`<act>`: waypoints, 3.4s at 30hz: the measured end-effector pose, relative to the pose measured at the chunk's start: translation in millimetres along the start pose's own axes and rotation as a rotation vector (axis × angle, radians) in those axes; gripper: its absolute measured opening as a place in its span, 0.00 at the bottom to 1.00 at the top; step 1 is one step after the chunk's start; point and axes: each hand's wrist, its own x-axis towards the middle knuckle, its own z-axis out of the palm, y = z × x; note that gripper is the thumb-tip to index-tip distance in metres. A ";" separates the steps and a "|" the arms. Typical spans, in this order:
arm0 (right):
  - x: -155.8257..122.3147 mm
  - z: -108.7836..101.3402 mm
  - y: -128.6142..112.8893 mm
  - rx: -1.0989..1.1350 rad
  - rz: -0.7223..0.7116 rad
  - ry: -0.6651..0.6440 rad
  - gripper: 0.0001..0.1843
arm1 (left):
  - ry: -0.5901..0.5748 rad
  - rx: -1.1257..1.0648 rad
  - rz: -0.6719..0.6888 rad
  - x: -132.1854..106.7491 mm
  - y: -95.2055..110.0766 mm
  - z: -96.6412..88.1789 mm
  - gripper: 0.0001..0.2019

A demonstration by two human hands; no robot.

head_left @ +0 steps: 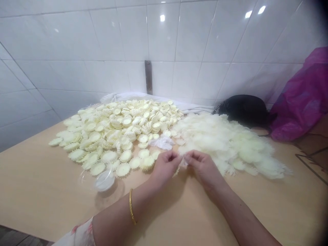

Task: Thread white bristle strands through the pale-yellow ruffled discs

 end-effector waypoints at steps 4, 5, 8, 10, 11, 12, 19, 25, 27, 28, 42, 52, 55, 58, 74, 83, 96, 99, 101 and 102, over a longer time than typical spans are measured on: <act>4.1 -1.1 7.3 0.026 -0.025 0.087 0.17 | -0.014 -0.063 -0.030 -2.8 5.4 1.4 0.10; 4.7 -1.4 7.8 0.032 -0.027 0.088 0.17 | -0.009 -0.081 -0.037 -3.5 6.7 1.6 0.11; 5.0 -1.3 7.0 0.058 -0.020 0.096 0.18 | 0.003 -0.145 -0.074 -4.4 8.4 2.0 0.14; 4.4 -0.3 5.3 0.083 -0.011 0.107 0.20 | -0.033 -0.203 -0.111 -4.2 8.1 1.9 0.15; 3.9 0.6 4.5 0.091 -0.011 0.115 0.20 | -0.055 -0.223 -0.126 -4.0 7.8 1.9 0.14; 3.5 1.5 3.7 0.092 -0.012 0.123 0.21 | -0.074 -0.232 -0.137 -3.9 7.5 1.8 0.13; 1.7 5.7 3.8 0.110 0.061 0.073 0.23 | -0.094 -0.264 -0.167 -4.2 6.9 0.4 0.11; 3.3 3.3 2.6 0.242 0.102 0.028 0.20 | -0.142 -0.209 -0.107 -2.6 1.8 -1.2 0.08; 4.3 1.7 1.0 0.307 0.117 0.007 0.18 | -0.107 -0.201 -0.103 -1.6 1.3 -1.5 0.07; 4.6 0.7 0.3 0.335 0.125 -0.006 0.17 | -0.083 -0.199 -0.097 -1.2 1.5 -1.7 0.07; 3.0 -3.9 3.1 0.250 0.154 -0.093 0.21 | -0.098 -0.205 -0.133 -1.6 -1.8 -3.6 0.10; 0.4 -14.5 -16.0 -0.159 0.013 0.033 0.22 | 0.106 -0.156 -0.170 1.6 3.3 -6.7 0.10; 2.7 -22.6 -27.5 -0.469 -0.125 0.174 0.22 | 0.105 -0.130 -0.166 1.8 3.6 -7.8 0.12; 16.8 -42.2 -35.2 -0.670 -0.218 0.306 0.21 | 0.064 -0.123 -0.124 2.4 -0.5 -7.7 0.14; -1.9 2.8 -29.7 -0.504 -0.205 0.011 0.08 | 0.116 -0.104 0.018 -1.4 1.1 -0.9 0.12; 28.9 -36.2 -54.0 -0.752 -0.379 0.373 0.08 | 0.083 -0.298 -0.238 -0.3 -0.1 -2.4 0.16; -2.2 13.0 -21.0 -0.285 -0.069 -0.055 0.11 | -0.006 -0.279 -0.093 1.8 -4.6 -5.1 0.19; -1.4 15.5 -11.2 -0.074 0.041 -0.136 0.13 | 0.042 -0.254 -0.039 1.3 -2.3 -4.8 0.16; -0.2 13.5 -6.3 0.075 0.121 -0.178 0.14 | 0.083 -0.258 -0.018 0.6 -0.8 -4.2 0.15; 0.3 12.4 -4.3 0.128 0.151 -0.184 0.15 | 0.095 -0.264 -0.006 0.3 -0.2 -3.9 0.14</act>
